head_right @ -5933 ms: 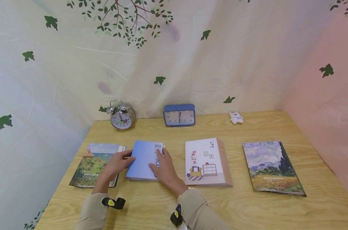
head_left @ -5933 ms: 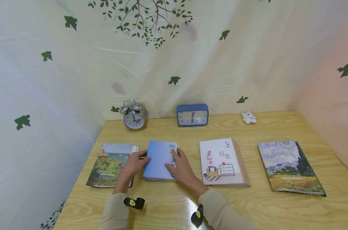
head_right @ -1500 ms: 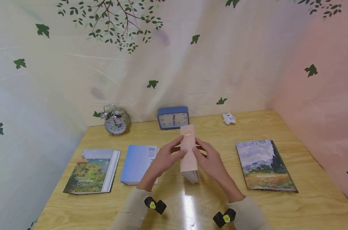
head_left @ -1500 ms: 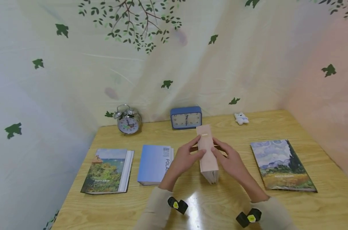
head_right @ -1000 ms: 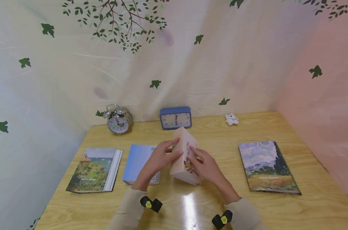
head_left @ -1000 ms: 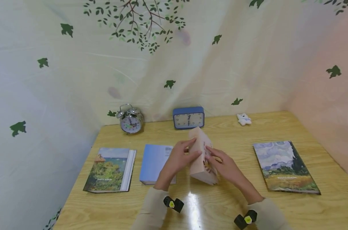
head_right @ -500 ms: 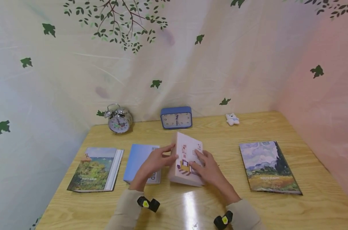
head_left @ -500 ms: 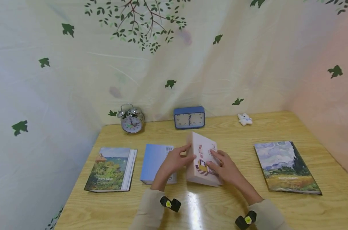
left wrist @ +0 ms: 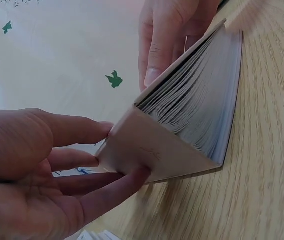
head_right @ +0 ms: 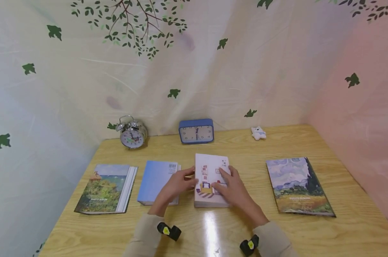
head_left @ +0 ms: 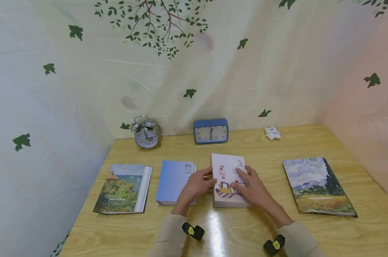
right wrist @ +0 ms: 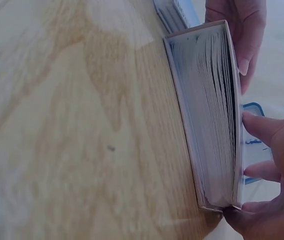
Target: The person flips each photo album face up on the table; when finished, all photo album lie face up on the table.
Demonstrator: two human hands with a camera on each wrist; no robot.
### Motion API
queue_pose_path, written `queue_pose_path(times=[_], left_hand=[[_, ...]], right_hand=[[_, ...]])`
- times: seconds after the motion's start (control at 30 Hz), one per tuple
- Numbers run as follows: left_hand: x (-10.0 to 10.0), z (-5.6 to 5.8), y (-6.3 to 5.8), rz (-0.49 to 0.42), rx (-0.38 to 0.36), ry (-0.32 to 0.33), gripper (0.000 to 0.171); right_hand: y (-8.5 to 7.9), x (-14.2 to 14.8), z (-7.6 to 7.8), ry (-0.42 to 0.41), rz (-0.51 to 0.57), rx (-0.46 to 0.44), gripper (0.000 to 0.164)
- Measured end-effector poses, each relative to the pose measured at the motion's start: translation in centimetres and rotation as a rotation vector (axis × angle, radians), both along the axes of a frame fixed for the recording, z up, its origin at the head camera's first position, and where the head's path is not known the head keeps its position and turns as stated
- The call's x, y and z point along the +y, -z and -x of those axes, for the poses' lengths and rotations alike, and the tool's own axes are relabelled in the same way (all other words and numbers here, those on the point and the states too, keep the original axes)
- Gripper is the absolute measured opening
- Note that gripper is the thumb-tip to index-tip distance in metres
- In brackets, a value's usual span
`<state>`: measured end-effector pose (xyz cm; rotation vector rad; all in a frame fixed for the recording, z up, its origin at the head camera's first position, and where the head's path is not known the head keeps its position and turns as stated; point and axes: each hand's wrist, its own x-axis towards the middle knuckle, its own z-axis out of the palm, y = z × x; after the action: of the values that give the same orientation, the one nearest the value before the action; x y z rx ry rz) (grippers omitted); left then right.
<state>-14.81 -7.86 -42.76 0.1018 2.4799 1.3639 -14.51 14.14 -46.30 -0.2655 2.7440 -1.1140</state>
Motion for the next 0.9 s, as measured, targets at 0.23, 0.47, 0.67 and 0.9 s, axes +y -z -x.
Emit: queue_pose_path(times=[0.23, 0.47, 0.67, 0.9], left_hand=[[-0.2, 0.2, 0.3, -0.013, 0.036, 0.023, 0.061], [-0.3, 0.3, 0.0, 0.11, 0.147, -0.057, 0.052], [0.8, 0.4, -0.7, 0.085, 0.303, -0.159, 0.052], [3.2, 0.3, -0.8, 0.068, 0.33, -0.093, 0.049]], right_hand=[[0.1, -0.2, -0.3, -0.021, -0.022, 0.063, 0.071], [0.1, 0.9, -0.8, -0.01, 0.007, 0.089, 0.064], [0.4, 3.0, -1.1, 0.017, 0.056, 0.138, 0.061], [0.6, 6.7, -1.7, 0.045, 0.076, 0.203, 0.058]])
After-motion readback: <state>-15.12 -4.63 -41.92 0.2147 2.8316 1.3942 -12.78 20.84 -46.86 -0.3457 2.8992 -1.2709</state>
